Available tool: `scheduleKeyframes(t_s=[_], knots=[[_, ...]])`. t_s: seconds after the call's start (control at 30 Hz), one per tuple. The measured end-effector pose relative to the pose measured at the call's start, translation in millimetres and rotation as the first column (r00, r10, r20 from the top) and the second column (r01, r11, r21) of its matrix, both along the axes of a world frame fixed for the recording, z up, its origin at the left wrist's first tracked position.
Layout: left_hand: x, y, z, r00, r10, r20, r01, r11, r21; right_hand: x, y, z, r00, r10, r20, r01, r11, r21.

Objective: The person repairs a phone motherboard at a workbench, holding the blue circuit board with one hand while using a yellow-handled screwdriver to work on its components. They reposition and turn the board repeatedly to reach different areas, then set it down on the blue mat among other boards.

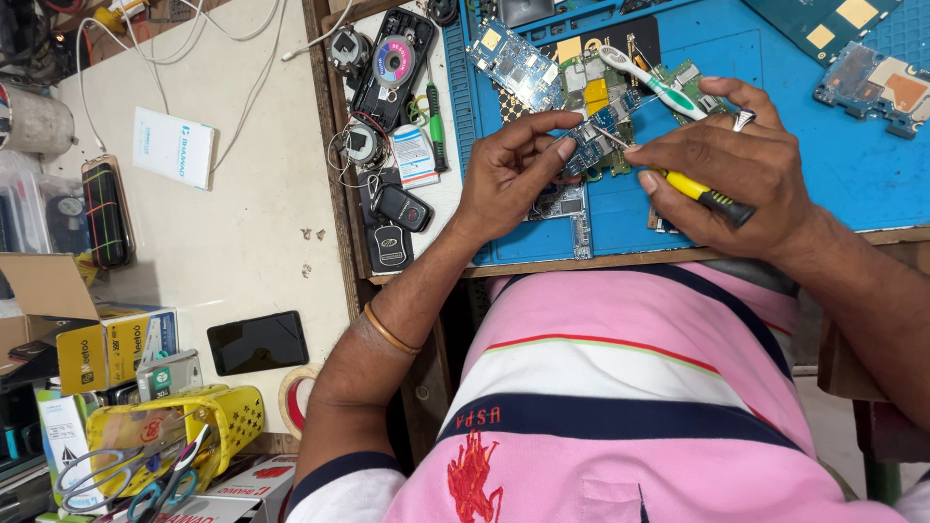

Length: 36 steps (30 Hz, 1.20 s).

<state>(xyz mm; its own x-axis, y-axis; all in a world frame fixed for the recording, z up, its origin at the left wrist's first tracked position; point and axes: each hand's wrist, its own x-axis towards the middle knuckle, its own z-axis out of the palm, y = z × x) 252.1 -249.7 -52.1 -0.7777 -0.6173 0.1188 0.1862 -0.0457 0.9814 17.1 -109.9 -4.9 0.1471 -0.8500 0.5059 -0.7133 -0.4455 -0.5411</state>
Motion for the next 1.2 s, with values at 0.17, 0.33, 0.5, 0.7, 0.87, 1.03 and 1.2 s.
scheduleKeyframes(t_s=[0.17,0.33,0.5,0.7,0.87,1.03,1.2], knots=[[0,0,1,1.000,0.014,0.009,-0.013,0.999,-0.038,0,1,2,1.000,-0.011,-0.020,0.011,1.000,0.003],[1,0,1,0.996,0.034,0.077,-0.029,0.997,-0.068,-1,2,4,0.999,-0.017,-0.032,0.016,1.000,-0.022],[0,-1,0,1.000,0.008,0.020,-0.008,1.000,-0.007,-1,2,2,1.000,-0.013,-0.017,0.013,1.000,-0.006],[1,-1,-2,0.999,0.028,0.043,-0.026,0.999,-0.038,-1,1,5,1.000,-0.022,-0.007,0.022,1.000,-0.014],[1,-1,-4,0.998,0.028,0.049,-0.027,0.999,-0.041,-2,0,17,0.997,-0.074,-0.028,0.072,0.996,-0.044],[0,-1,-3,1.000,0.017,0.023,-0.017,0.999,-0.030,2,-3,24,0.996,-0.078,-0.043,0.078,0.997,-0.018],[2,0,-2,0.998,0.038,0.050,-0.034,0.996,-0.078,2,-2,24,0.994,-0.080,-0.073,0.078,0.997,-0.027]])
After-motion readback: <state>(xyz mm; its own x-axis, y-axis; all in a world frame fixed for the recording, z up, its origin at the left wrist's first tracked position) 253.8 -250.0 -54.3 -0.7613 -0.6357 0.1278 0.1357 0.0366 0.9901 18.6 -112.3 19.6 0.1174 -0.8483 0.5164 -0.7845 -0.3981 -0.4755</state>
